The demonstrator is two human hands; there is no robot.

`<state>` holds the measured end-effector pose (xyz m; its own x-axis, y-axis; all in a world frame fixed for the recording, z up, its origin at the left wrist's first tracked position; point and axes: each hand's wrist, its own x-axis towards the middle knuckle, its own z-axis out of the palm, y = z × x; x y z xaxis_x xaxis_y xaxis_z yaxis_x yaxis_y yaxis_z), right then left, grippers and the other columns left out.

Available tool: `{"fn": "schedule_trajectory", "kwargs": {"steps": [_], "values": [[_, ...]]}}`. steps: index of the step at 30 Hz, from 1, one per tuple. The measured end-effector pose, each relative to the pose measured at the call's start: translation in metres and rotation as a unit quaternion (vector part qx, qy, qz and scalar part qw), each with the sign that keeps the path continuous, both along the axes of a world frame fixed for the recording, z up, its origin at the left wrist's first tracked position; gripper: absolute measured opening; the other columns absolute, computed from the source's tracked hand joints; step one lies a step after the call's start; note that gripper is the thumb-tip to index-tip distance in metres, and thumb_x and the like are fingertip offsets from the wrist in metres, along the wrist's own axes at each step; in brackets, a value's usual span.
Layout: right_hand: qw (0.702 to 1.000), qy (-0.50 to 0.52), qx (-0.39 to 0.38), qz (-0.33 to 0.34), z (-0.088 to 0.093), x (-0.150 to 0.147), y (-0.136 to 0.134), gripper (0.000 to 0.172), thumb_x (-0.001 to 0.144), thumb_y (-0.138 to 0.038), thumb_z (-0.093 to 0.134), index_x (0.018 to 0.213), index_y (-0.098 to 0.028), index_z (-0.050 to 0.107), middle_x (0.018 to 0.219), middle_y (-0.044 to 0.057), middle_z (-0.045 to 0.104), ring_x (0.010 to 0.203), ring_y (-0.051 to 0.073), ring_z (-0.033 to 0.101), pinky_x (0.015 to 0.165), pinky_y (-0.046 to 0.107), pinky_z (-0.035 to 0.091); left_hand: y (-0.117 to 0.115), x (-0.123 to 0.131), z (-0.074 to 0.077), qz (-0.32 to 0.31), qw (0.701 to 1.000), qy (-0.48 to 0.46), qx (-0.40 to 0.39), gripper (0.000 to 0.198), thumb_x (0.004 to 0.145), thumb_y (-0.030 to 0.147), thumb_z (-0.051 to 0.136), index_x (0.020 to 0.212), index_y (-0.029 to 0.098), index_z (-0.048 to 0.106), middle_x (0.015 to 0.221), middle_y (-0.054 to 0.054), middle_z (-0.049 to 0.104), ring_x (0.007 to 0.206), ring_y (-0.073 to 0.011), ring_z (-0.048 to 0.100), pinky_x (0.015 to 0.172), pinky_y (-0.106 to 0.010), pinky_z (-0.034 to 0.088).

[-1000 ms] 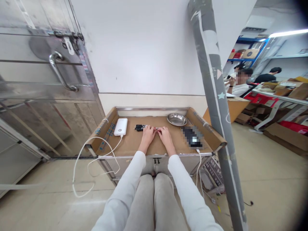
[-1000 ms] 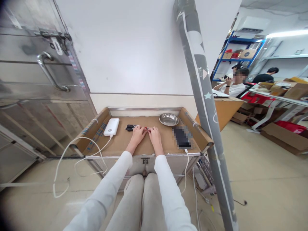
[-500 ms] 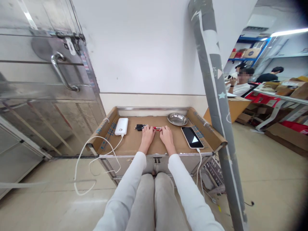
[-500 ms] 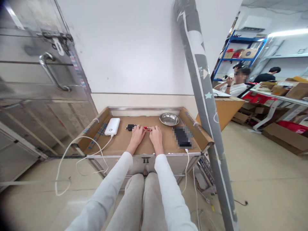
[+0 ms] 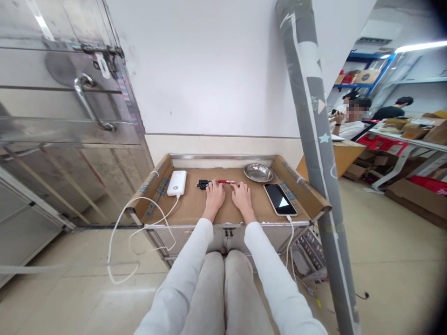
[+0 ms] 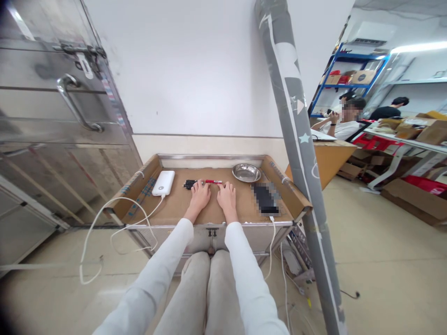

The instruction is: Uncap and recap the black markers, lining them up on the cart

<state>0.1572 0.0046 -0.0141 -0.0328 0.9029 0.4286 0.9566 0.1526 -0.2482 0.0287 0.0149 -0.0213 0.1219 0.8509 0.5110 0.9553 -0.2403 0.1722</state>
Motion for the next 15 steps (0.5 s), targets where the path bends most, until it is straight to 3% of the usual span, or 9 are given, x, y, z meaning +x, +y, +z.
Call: {"fn": "schedule_trajectory", "kwargs": {"steps": [7, 13, 15], "values": [[1.0, -0.002, 0.001, -0.003, -0.001, -0.001, 0.001, 0.034, 0.086, -0.013, 0.042, 0.117, -0.015, 0.057, 0.109, 0.016, 0.056, 0.103, 0.026, 0.047, 0.088, 0.038, 0.036, -0.003, -0.001, 0.005, -0.009, 0.999, -0.031, 0.019, 0.028, 0.088, 0.014, 0.037, 0.107, 0.017, 0.056, 0.121, -0.016, 0.052, 0.11, -0.0299, 0.047, 0.092, -0.047, 0.039], [1.0, 0.007, 0.004, -0.006, -0.002, -0.001, 0.002, 0.028, 0.086, -0.012, 0.039, 0.107, -0.013, 0.057, 0.106, 0.016, 0.058, 0.1, 0.026, 0.049, 0.087, 0.037, 0.037, -0.009, -0.005, 0.01, 0.138, 0.984, -0.099, 0.051, 0.029, 0.088, 0.009, 0.029, 0.099, 0.012, 0.056, 0.102, -0.019, 0.056, 0.1, -0.0302, 0.052, 0.085, -0.044, 0.042], [1.0, 0.01, 0.007, 0.0, -0.002, -0.001, 0.002, 0.028, 0.086, -0.011, 0.037, 0.106, -0.013, 0.057, 0.106, 0.016, 0.058, 0.099, 0.026, 0.049, 0.087, 0.037, 0.038, -0.009, -0.006, 0.008, 0.162, 0.978, -0.112, 0.062, 0.027, 0.088, 0.01, 0.03, 0.096, 0.012, 0.055, 0.1, -0.018, 0.057, 0.098, -0.0295, 0.052, 0.084, -0.043, 0.043]]}}
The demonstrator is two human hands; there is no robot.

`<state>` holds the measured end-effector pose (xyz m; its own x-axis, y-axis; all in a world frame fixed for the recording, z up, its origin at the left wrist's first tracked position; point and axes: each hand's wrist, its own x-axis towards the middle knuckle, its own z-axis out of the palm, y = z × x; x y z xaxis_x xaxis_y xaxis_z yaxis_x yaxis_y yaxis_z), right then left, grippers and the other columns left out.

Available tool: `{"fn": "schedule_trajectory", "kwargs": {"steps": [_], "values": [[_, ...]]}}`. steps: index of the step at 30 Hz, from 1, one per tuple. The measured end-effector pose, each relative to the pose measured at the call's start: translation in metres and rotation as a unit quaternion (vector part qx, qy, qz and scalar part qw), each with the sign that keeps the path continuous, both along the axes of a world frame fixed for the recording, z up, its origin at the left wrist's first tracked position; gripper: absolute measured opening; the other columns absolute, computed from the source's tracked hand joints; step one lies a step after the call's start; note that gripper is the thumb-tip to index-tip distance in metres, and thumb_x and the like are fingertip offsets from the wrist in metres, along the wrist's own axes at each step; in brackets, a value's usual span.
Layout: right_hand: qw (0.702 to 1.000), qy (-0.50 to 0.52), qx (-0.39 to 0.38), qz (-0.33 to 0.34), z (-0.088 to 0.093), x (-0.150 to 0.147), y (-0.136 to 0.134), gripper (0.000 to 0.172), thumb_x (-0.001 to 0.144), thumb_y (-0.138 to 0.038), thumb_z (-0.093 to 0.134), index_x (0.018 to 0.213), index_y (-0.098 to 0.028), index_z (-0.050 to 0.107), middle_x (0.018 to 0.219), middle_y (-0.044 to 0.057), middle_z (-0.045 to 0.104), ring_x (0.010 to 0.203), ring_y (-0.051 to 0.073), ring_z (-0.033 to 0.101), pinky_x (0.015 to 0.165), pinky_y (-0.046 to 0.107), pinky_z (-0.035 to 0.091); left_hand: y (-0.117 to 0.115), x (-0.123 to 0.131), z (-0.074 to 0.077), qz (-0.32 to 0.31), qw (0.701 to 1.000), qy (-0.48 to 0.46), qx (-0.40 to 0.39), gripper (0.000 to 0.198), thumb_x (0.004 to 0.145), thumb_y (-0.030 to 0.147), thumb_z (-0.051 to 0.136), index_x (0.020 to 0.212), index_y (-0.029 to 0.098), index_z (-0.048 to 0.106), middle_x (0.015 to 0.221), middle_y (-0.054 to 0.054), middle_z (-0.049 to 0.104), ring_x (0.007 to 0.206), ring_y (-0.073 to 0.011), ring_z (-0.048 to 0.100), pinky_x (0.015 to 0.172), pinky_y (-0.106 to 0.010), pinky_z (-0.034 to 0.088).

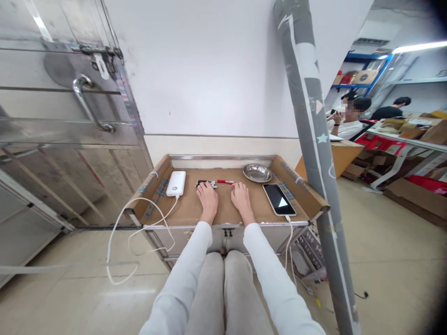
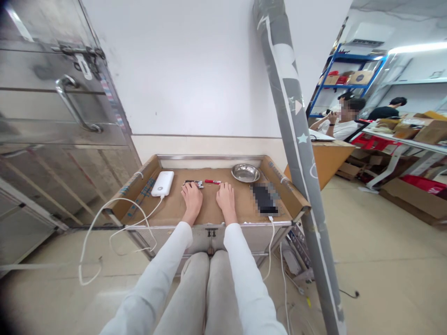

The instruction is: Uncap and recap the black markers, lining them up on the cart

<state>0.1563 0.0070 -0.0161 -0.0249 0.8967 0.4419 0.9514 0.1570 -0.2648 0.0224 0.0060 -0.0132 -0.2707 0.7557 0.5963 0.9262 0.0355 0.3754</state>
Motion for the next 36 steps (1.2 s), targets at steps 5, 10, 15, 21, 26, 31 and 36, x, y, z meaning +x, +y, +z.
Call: {"fn": "schedule_trajectory", "kwargs": {"steps": [5, 10, 15, 21, 26, 31, 36], "values": [[1.0, 0.018, 0.008, -0.002, 0.001, -0.001, -0.001, 0.034, 0.085, -0.01, 0.035, 0.115, -0.009, 0.052, 0.11, 0.017, 0.058, 0.102, 0.027, 0.049, 0.088, 0.038, 0.038, 0.0, 0.0, -0.005, -0.005, 0.999, 0.032, -0.021, 0.02, 0.088, 0.014, 0.036, 0.098, 0.012, 0.054, 0.1, -0.016, 0.057, 0.1, -0.0292, 0.052, 0.085, -0.043, 0.043], [0.998, 0.043, 0.022, 0.051, 0.002, -0.001, -0.002, 0.043, 0.083, -0.009, 0.038, 0.125, -0.014, 0.048, 0.114, 0.013, 0.057, 0.101, 0.024, 0.05, 0.09, 0.035, 0.039, 0.003, 0.003, -0.004, -0.167, 0.983, 0.055, -0.056, 0.017, 0.088, 0.018, 0.043, 0.102, 0.016, 0.052, 0.105, -0.015, 0.06, 0.102, -0.0274, 0.055, 0.09, -0.044, 0.042], [0.986, 0.076, 0.035, 0.143, 0.001, 0.002, 0.0, 0.042, 0.08, -0.005, 0.042, 0.117, -0.018, 0.056, 0.113, 0.009, 0.057, 0.104, 0.021, 0.05, 0.095, 0.032, 0.039, 0.006, 0.004, 0.002, -0.36, 0.931, -0.006, -0.062, 0.014, 0.09, 0.018, 0.046, 0.104, 0.018, 0.049, 0.108, -0.01, 0.061, 0.103, -0.0203, 0.058, 0.091, -0.036, 0.045], [0.988, 0.069, 0.019, 0.134, -0.001, 0.004, 0.004, 0.027, 0.088, -0.014, 0.042, 0.105, -0.018, 0.063, 0.108, 0.01, 0.061, 0.1, 0.021, 0.052, 0.094, 0.035, 0.04, 0.005, 0.0, 0.004, -0.316, 0.939, -0.128, -0.04, 0.016, 0.09, 0.024, 0.05, 0.104, 0.019, 0.047, 0.106, -0.008, 0.063, 0.097, -0.0182, 0.063, 0.082, -0.031, 0.05], [0.987, 0.082, 0.029, 0.132, -0.006, 0.006, 0.008, 0.027, 0.089, -0.015, 0.044, 0.108, -0.017, 0.063, 0.108, 0.01, 0.063, 0.1, 0.021, 0.054, 0.094, 0.036, 0.04, 0.014, -0.002, 0.0, -0.34, 0.911, -0.231, 0.034, 0.015, 0.087, 0.022, 0.055, 0.101, 0.018, 0.049, 0.101, -0.007, 0.063, 0.091, -0.016, 0.064, 0.08, -0.03, 0.052], [0.982, 0.115, 0.052, 0.143, -0.012, 0.007, 0.012, 0.031, 0.087, -0.012, 0.044, 0.112, -0.016, 0.062, 0.105, 0.011, 0.064, 0.097, 0.021, 0.055, 0.092, 0.037, 0.042, 0.017, -0.001, -0.002, -0.392, 0.884, -0.248, 0.054, 0.018, 0.088, 0.025, 0.055, 0.104, 0.019, 0.05, 0.102, -0.008, 0.064, 0.091, -0.016, 0.064, 0.08, -0.031, 0.053], [0.972, 0.164, 0.058, 0.156, -0.015, 0.007, 0.015, 0.032, 0.085, -0.01, 0.044, 0.111, -0.016, 0.062, 0.108, 0.011, 0.064, 0.101, 0.021, 0.056, 0.094, 0.037, 0.043, 0.014, -0.001, 0.0, -0.367, 0.891, -0.249, 0.097, 0.017, 0.09, 0.028, 0.051, 0.105, 0.019, 0.052, 0.1, -0.007, 0.064, 0.088, -0.015, 0.064, 0.08, -0.031, 0.053]]}}
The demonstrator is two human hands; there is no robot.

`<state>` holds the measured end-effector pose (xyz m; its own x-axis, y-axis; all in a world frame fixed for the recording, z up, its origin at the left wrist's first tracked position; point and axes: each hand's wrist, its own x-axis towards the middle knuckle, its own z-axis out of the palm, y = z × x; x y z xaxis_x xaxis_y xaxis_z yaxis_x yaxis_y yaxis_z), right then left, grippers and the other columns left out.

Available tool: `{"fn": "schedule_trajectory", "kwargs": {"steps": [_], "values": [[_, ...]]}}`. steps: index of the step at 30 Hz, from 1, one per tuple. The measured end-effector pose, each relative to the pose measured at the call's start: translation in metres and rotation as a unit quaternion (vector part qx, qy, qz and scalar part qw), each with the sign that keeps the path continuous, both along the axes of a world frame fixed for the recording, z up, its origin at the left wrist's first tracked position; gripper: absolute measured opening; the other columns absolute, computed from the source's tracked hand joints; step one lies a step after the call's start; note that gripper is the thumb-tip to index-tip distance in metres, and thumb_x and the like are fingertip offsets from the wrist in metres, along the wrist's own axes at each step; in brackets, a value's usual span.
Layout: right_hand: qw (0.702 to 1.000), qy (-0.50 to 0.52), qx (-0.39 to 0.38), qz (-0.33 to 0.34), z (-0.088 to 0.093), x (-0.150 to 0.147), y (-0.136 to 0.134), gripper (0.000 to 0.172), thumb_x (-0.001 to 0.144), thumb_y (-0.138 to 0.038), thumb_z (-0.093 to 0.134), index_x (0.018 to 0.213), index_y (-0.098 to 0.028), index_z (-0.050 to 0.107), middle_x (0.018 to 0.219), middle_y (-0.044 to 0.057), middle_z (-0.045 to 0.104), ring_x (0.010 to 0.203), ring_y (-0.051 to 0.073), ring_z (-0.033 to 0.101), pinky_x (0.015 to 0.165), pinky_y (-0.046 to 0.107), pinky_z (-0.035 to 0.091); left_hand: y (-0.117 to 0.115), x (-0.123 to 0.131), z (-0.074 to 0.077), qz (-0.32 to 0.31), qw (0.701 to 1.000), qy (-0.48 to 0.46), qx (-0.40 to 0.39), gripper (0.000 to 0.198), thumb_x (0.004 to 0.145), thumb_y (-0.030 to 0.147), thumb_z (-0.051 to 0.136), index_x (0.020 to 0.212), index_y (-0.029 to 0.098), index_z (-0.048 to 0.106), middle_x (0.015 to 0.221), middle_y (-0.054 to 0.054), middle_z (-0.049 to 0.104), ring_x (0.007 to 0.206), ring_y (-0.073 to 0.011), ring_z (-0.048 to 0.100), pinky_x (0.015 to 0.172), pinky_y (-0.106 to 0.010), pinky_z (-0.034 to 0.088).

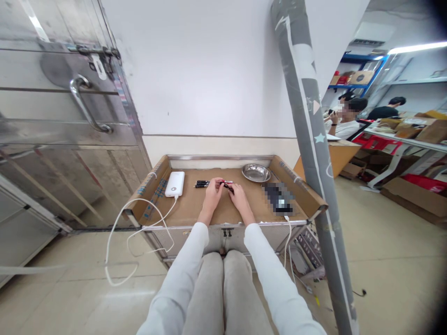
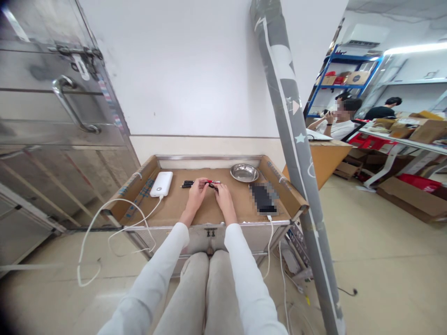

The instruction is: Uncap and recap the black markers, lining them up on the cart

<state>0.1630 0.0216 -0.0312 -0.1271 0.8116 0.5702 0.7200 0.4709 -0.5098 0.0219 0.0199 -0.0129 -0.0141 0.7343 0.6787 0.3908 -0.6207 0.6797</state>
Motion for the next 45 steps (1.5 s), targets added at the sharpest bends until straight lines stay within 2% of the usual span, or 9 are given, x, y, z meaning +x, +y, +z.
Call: {"fn": "schedule_trajectory", "kwargs": {"steps": [7, 13, 18, 25, 31, 34, 36, 41, 45], "values": [[0.999, 0.043, -0.002, 0.01, 0.001, 0.0, -0.001, 0.031, 0.085, -0.009, 0.042, 0.108, -0.018, 0.062, 0.109, 0.009, 0.065, 0.102, 0.019, 0.057, 0.094, 0.035, 0.044, -0.006, -0.002, 0.006, 0.067, 0.997, -0.016, 0.037, 0.015, 0.092, 0.026, 0.046, 0.103, 0.019, 0.052, 0.099, -0.008, 0.06, 0.088, -0.0151, 0.06, 0.082, -0.031, 0.05], [0.999, 0.013, -0.006, -0.028, 0.004, 0.001, -0.004, 0.022, 0.087, -0.014, 0.046, 0.099, -0.017, 0.064, 0.101, 0.01, 0.066, 0.095, 0.02, 0.057, 0.088, 0.034, 0.045, -0.006, -0.003, 0.007, 0.107, 0.993, -0.032, 0.033, 0.013, 0.093, 0.023, 0.043, 0.102, 0.018, 0.051, 0.1, -0.008, 0.057, 0.094, -0.0169, 0.058, 0.084, -0.032, 0.048], [0.998, -0.01, -0.009, -0.06, 0.006, 0.001, -0.006, 0.021, 0.089, -0.015, 0.045, 0.098, -0.017, 0.064, 0.099, 0.01, 0.066, 0.093, 0.021, 0.056, 0.087, 0.033, 0.043, -0.005, -0.005, 0.008, 0.145, 0.988, -0.029, 0.03, 0.012, 0.092, 0.02, 0.041, 0.098, 0.018, 0.051, 0.097, -0.008, 0.056, 0.093, -0.0179, 0.056, 0.087, -0.035, 0.046], [0.993, -0.042, -0.021, -0.107, 0.006, 0.002, -0.008, 0.023, 0.092, -0.018, 0.041, 0.099, -0.016, 0.064, 0.098, 0.01, 0.065, 0.092, 0.02, 0.054, 0.085, 0.031, 0.04, -0.001, -0.007, 0.004, 0.148, 0.988, -0.032, 0.019, 0.012, 0.092, 0.019, 0.04, 0.097, 0.019, 0.051, 0.096, -0.008, 0.056, 0.094, -0.0185, 0.055, 0.088, -0.036, 0.045], [0.985, -0.069, -0.026, -0.154, 0.011, 0.002, -0.011, 0.026, 0.094, -0.019, 0.04, 0.103, -0.014, 0.064, 0.098, 0.011, 0.065, 0.091, 0.021, 0.054, 0.083, 0.03, 0.038, 0.005, -0.005, -0.003, 0.068, 0.997, -0.019, -0.008, 0.009, 0.09, 0.019, 0.044, 0.096, 0.019, 0.051, 0.095, -0.007, 0.057, 0.089, -0.0171, 0.058, 0.085, -0.034, 0.048], [0.981, -0.082, -0.033, -0.17, 0.014, 0.002, -0.013, 0.027, 0.094, -0.02, 0.039, 0.104, -0.015, 0.064, 0.099, 0.01, 0.064, 0.09, 0.02, 0.054, 0.083, 0.03, 0.037, 0.004, -0.004, -0.003, 0.054, 0.999, 0.002, -0.007, 0.009, 0.09, 0.017, 0.043, 0.095, 0.019, 0.051, 0.093, -0.007, 0.057, 0.089, -0.0171, 0.058, 0.085, -0.034, 0.048], [0.978, -0.104, -0.042, -0.177, 0.016, 0.001, -0.013, 0.027, 0.095, -0.021, 0.04, 0.106, -0.015, 0.064, 0.099, 0.01, 0.064, 0.091, 0.02, 0.053, 0.082, 0.03, 0.037, 0.003, -0.005, -0.001, 0.074, 0.997, 0.001, 0.002, 0.01, 0.09, 0.017, 0.043, 0.095, 0.019, 0.051, 0.094, -0.007, 0.057, 0.09, -0.0175, 0.057, 0.085, -0.035, 0.047], [0.969, -0.173, -0.051, -0.171, 0.019, -0.002, -0.006, 0.027, 0.095, -0.026, 0.042, 0.108, -0.019, 0.065, 0.1, 0.01, 0.063, 0.094, 0.02, 0.053, 0.082, 0.031, 0.036, 0.002, -0.009, 0.0, 0.167, 0.985, -0.042, 0.013, 0.008, 0.09, 0.016, 0.042, 0.094, 0.02, 0.049, 0.094, -0.007, 0.055, 0.092, -0.0186, 0.055, 0.087, -0.037, 0.046], [0.969, -0.189, -0.03, -0.155, 0.018, -0.002, 0.005, 0.027, 0.095, -0.026, 0.042, 0.106, -0.022, 0.066, 0.099, 0.01, 0.063, 0.094, 0.021, 0.052, 0.081, 0.032, 0.035, 0.004, -0.009, -0.003, 0.166, 0.985, -0.038, 0.001, 0.008, 0.09, 0.016, 0.041, 0.094, 0.02, 0.048, 0.094, -0.007, 0.055, 0.091, -0.019, 0.055, 0.087, -0.038, 0.046]]}}
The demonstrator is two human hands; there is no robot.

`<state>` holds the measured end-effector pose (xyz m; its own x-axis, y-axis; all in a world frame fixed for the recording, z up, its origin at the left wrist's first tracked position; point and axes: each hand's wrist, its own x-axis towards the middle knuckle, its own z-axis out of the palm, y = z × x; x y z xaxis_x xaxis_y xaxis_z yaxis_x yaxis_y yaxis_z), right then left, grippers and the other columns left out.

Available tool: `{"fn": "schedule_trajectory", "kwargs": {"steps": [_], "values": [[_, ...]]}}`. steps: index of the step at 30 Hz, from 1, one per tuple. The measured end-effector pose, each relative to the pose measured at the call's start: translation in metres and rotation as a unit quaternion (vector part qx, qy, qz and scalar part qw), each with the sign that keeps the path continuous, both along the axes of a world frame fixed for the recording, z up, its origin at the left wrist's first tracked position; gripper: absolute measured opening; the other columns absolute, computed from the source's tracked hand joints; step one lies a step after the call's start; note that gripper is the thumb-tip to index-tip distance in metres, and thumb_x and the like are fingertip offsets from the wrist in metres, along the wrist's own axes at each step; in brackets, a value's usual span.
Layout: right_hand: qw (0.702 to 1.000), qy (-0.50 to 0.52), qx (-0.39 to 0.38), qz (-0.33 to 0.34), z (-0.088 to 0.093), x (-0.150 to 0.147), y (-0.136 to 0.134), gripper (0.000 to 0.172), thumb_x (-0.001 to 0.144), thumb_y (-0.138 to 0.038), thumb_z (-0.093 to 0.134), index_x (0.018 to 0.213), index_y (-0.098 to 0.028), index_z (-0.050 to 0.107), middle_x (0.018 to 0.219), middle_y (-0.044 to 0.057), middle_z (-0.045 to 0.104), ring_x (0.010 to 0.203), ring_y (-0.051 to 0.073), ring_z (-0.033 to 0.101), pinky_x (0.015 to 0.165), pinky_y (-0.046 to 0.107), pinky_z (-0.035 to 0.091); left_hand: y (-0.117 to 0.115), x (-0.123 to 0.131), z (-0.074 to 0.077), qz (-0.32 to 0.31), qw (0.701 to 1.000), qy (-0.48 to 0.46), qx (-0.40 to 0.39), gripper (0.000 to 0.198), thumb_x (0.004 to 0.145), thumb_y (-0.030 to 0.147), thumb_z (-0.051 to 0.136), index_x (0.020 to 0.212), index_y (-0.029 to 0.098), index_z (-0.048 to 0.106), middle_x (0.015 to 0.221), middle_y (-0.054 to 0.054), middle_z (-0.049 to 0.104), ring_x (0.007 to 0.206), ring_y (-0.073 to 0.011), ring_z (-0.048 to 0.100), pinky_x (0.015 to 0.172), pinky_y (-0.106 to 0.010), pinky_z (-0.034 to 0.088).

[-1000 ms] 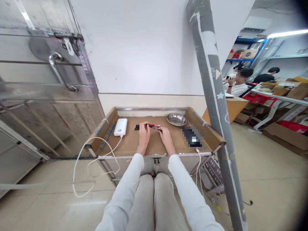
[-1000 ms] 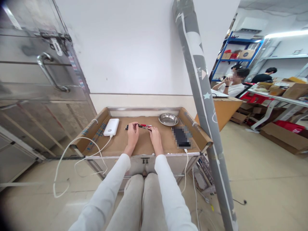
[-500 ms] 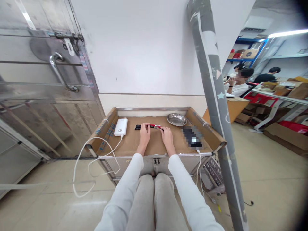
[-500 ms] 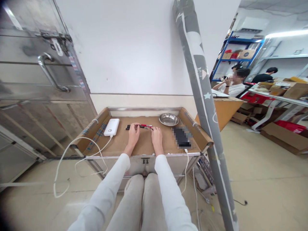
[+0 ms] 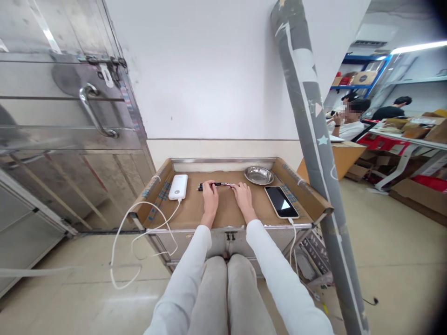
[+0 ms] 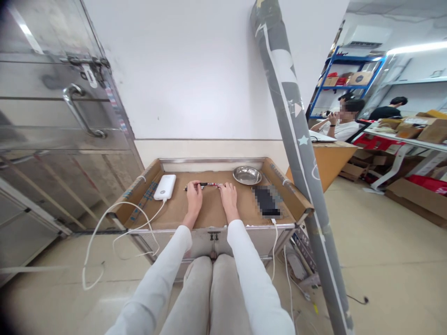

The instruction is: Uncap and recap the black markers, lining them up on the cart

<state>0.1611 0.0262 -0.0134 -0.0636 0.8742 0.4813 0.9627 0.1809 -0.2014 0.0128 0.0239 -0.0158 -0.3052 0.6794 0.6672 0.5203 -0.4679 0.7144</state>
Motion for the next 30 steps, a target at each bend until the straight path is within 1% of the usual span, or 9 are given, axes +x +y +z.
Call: {"fn": "schedule_trajectory", "kwargs": {"steps": [5, 8, 11, 16, 19, 23, 30], "values": [[1.0, -0.011, 0.011, 0.017, -0.006, 0.001, 0.003, 0.025, 0.094, -0.027, 0.044, 0.103, -0.022, 0.067, 0.096, 0.01, 0.063, 0.092, 0.02, 0.051, 0.081, 0.032, 0.035, 0.003, 0.001, -0.002, -0.016, 1.0, 0.013, -0.009, 0.009, 0.09, 0.015, 0.041, 0.092, 0.019, 0.049, 0.094, -0.008, 0.055, 0.091, -0.0187, 0.055, 0.086, -0.037, 0.046], [0.999, -0.017, 0.013, 0.049, -0.006, -0.001, -0.002, 0.024, 0.094, -0.028, 0.046, 0.103, -0.023, 0.067, 0.1, 0.009, 0.063, 0.092, 0.02, 0.051, 0.082, 0.032, 0.035, 0.005, 0.002, -0.003, -0.04, 0.999, 0.023, -0.019, 0.008, 0.09, 0.015, 0.042, 0.091, 0.019, 0.049, 0.093, -0.007, 0.056, 0.09, -0.0183, 0.056, 0.086, -0.037, 0.047], [0.998, -0.013, 0.018, 0.063, -0.005, -0.003, -0.007, 0.023, 0.094, -0.029, 0.047, 0.1, -0.024, 0.068, 0.102, 0.008, 0.064, 0.093, 0.021, 0.051, 0.082, 0.033, 0.035, 0.007, 0.002, -0.005, -0.067, 0.997, 0.03, -0.027, 0.009, 0.089, 0.014, 0.042, 0.09, 0.019, 0.05, 0.093, -0.007, 0.057, 0.09, -0.018, 0.057, 0.087, -0.037, 0.047], [0.997, 0.014, 0.017, 0.075, -0.001, -0.002, -0.012, 0.023, 0.094, -0.028, 0.046, 0.102, -0.024, 0.067, 0.102, 0.007, 0.065, 0.094, 0.021, 0.052, 0.082, 0.033, 0.034, 0.011, 0.001, -0.009, -0.092, 0.995, 0.036, -0.032, 0.009, 0.088, 0.014, 0.043, 0.091, 0.018, 0.051, 0.092, -0.007, 0.059, 0.089, -0.0178, 0.058, 0.086, -0.037, 0.047], [0.997, 0.033, 0.017, 0.063, -0.002, 0.0, -0.012, 0.023, 0.093, -0.025, 0.045, 0.104, -0.023, 0.066, 0.102, 0.008, 0.064, 0.095, 0.021, 0.053, 0.083, 0.033, 0.034, 0.012, 0.001, -0.011, -0.108, 0.992, 0.038, -0.046, 0.009, 0.087, 0.013, 0.044, 0.091, 0.019, 0.051, 0.092, -0.007, 0.06, 0.088, -0.0175, 0.059, 0.085, -0.037, 0.048], [0.998, 0.033, 0.017, 0.045, -0.005, 0.001, -0.011, 0.022, 0.092, -0.023, 0.046, 0.103, -0.022, 0.066, 0.099, 0.009, 0.064, 0.095, 0.022, 0.053, 0.082, 0.032, 0.035, 0.014, 0.003, -0.014, -0.109, 0.991, 0.054, -0.056, 0.01, 0.086, 0.011, 0.044, 0.088, 0.019, 0.05, 0.093, -0.008, 0.06, 0.091, -0.0187, 0.058, 0.087, -0.038, 0.047], [0.999, 0.032, 0.016, 0.041, -0.006, 0.002, -0.011, 0.022, 0.092, -0.022, 0.046, 0.101, -0.022, 0.065, 0.097, 0.009, 0.063, 0.094, 0.022, 0.053, 0.081, 0.032, 0.036, 0.015, 0.005, -0.018, -0.08, 0.99, 0.092, -0.065, 0.016, 0.087, 0.008, 0.037, 0.087, 0.019, 0.049, 0.092, -0.008, 0.057, 0.092, -0.0202, 0.056, 0.087, -0.041, 0.046]]}}
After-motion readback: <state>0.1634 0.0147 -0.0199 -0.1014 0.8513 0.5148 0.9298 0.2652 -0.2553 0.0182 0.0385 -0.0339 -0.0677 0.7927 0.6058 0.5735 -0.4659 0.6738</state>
